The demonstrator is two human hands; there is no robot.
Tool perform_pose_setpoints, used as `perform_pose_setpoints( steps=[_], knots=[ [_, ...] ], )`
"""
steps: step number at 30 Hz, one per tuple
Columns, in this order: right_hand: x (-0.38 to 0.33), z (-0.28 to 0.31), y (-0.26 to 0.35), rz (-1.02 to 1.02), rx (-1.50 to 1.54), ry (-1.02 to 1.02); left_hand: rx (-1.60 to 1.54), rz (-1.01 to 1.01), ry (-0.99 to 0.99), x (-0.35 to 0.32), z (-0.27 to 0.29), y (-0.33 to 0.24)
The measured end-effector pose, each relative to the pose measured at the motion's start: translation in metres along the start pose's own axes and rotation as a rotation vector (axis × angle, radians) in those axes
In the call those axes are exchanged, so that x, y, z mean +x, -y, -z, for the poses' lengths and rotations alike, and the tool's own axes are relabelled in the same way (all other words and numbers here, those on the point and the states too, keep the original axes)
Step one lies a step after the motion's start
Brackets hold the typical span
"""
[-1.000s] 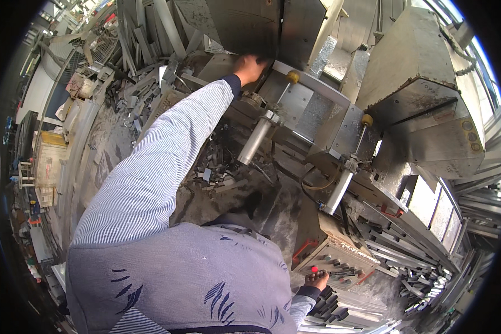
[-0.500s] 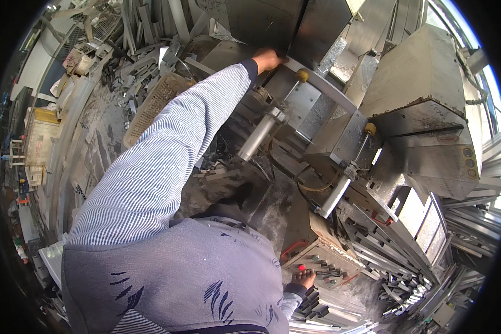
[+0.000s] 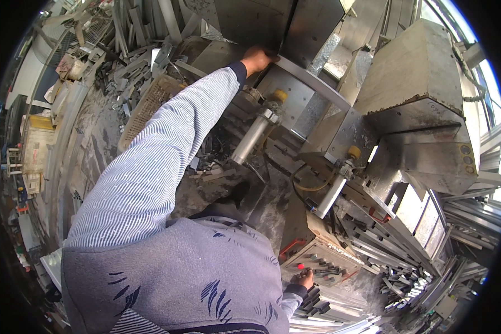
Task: The person operates a metal cutting machine in a workshop. They repeatedly place metal pieces into the machine, press buttons on the control panel, and remove the cut pieces, placing them into a basket.
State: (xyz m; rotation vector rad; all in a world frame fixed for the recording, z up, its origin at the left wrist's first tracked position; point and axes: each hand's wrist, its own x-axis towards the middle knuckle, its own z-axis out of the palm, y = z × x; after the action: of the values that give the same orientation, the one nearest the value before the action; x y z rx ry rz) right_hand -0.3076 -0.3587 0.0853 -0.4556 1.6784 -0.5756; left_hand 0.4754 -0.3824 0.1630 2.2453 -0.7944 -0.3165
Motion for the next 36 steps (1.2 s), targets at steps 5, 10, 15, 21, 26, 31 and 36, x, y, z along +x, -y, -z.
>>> perform_pose_setpoints(
  steps=[5, 10, 15, 21, 26, 31, 36],
  knots=[
    [-0.004, -0.004, 0.000, 0.045, 0.019, 0.036, -0.039, 0.006, -0.075, 0.000, 0.000, 0.016],
    [0.000, -0.002, -0.002, 0.045, -0.027, -0.022, -0.133, 0.000, -0.209, -0.002, 0.007, 0.044],
    [0.008, 0.003, -0.003, 0.037, -0.081, -0.028, -0.202, 0.076, -0.203, -0.004, 0.013, 0.052],
    [0.013, 0.006, -0.003, 0.050, -0.121, -0.012, -0.175, 0.061, -0.247, -0.007, 0.013, 0.046],
    [0.019, 0.006, -0.006, 0.065, -0.102, -0.103, -0.116, 0.118, -0.263, -0.009, 0.013, 0.038],
    [0.019, 0.007, -0.004, 0.064, -0.093, -0.079, -0.093, 0.107, -0.302, -0.010, 0.009, 0.032],
    [0.017, 0.007, -0.003, 0.112, -0.244, -0.052, -0.120, 0.112, -0.305, -0.009, 0.005, 0.033]
  ],
)
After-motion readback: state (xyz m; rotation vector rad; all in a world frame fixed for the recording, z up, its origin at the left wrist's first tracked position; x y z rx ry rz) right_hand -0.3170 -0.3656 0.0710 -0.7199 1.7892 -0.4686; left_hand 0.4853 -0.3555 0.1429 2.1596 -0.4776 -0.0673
